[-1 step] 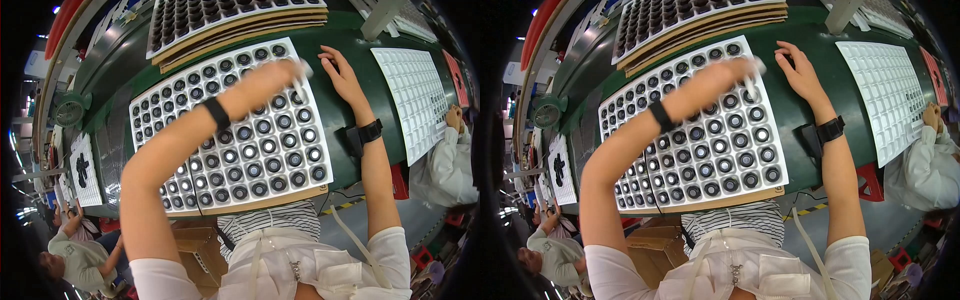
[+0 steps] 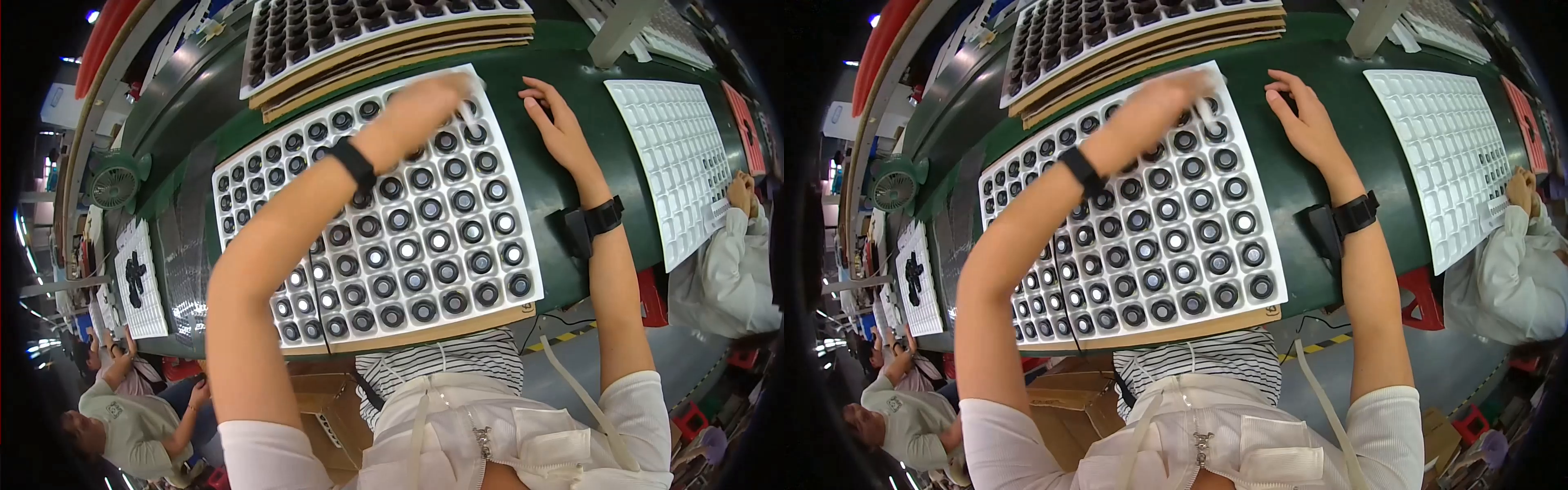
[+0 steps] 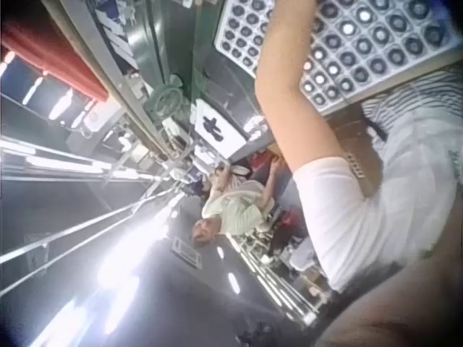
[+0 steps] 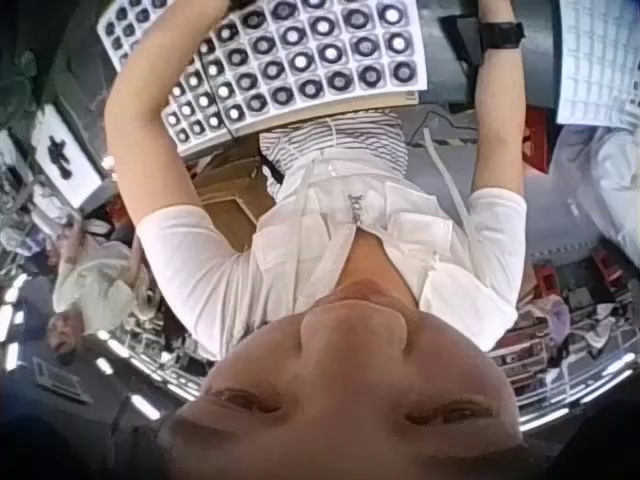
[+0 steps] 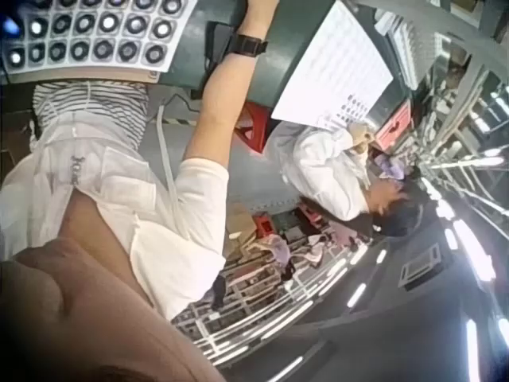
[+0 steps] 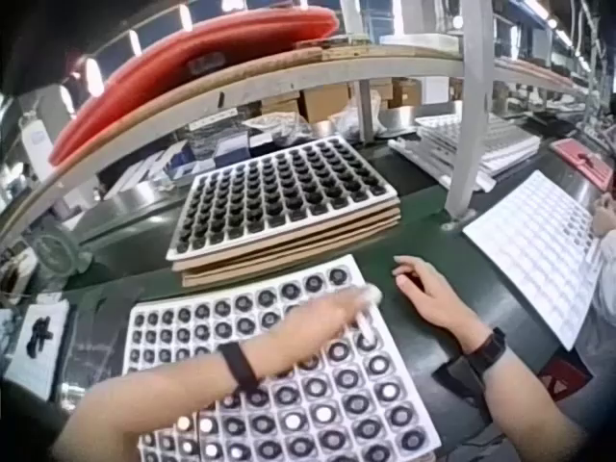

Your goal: The person wipes the top of each sensor in a tray with a cloth and then peels small black stickers from a sheet and applies them to the center of each sensor.

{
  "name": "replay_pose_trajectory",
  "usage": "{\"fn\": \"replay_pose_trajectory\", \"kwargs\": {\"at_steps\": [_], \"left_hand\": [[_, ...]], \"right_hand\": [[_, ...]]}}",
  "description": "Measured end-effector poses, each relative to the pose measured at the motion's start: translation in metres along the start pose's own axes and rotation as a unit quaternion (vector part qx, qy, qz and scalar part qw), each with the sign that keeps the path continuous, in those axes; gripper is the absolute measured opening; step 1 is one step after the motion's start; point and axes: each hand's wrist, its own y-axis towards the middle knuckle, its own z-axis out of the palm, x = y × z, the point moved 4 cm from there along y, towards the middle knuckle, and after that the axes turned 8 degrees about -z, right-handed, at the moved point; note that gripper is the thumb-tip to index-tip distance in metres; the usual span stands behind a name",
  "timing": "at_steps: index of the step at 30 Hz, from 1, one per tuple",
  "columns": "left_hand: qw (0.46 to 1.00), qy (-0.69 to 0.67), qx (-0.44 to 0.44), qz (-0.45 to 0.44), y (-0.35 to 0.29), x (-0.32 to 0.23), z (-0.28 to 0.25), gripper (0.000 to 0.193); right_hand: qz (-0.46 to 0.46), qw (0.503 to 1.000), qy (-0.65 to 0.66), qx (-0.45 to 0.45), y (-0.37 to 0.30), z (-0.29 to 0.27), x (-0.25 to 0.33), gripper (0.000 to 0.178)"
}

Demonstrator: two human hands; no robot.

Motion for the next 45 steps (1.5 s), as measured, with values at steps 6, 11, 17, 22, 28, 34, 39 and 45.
{"fn": "replay_pose_trajectory", "kwargs": {"at_steps": [6, 11, 17, 22, 28, 34, 39, 45], "left_hand": [[0.962, 0.24, -0.085, 0.1, -0.009, -0.008, 0.026, 0.033], [0.964, 0.211, -0.071, 0.144, -0.063, -0.028, 0.038, 0.037], [0.938, 0.263, -0.217, -0.062, -0.147, 0.101, -0.074, 0.03], [0.877, 0.308, -0.245, -0.275, -0.285, 0.144, -0.137, 0.032], [0.862, 0.269, -0.291, -0.317, -0.352, 0.126, -0.193, 0.03], [0.738, 0.351, -0.56, -0.134, -0.322, 0.002, -0.343, 0.026], [0.643, 0.442, -0.58, -0.231, -0.322, 0.057, -0.496, 0.032], [0.744, 0.284, -0.569, -0.204, -0.306, 0.108, -0.507, 0.037]], "right_hand": [[-0.005, 1.0, 0.021, -0.004, -0.005, -0.005, -0.005, 0.039], [0.006, 0.998, 0.059, -0.001, -0.002, -0.006, -0.011, 0.037], [0.016, 0.997, 0.068, 0.016, 0.004, -0.005, -0.013, 0.036], [-0.002, 0.997, 0.074, 0.014, -0.001, -0.012, -0.02, 0.035], [-0.008, 0.997, 0.076, 0.008, -0.001, -0.007, -0.018, 0.033], [0.009, 0.998, 0.058, -0.008, -0.012, -0.022, -0.019, 0.032], [0.005, 0.998, 0.06, 0.005, -0.003, -0.011, -0.01, 0.032], [0.002, 0.996, 0.088, 0.02, 0.0, -0.009, -0.019, 0.03]]}}
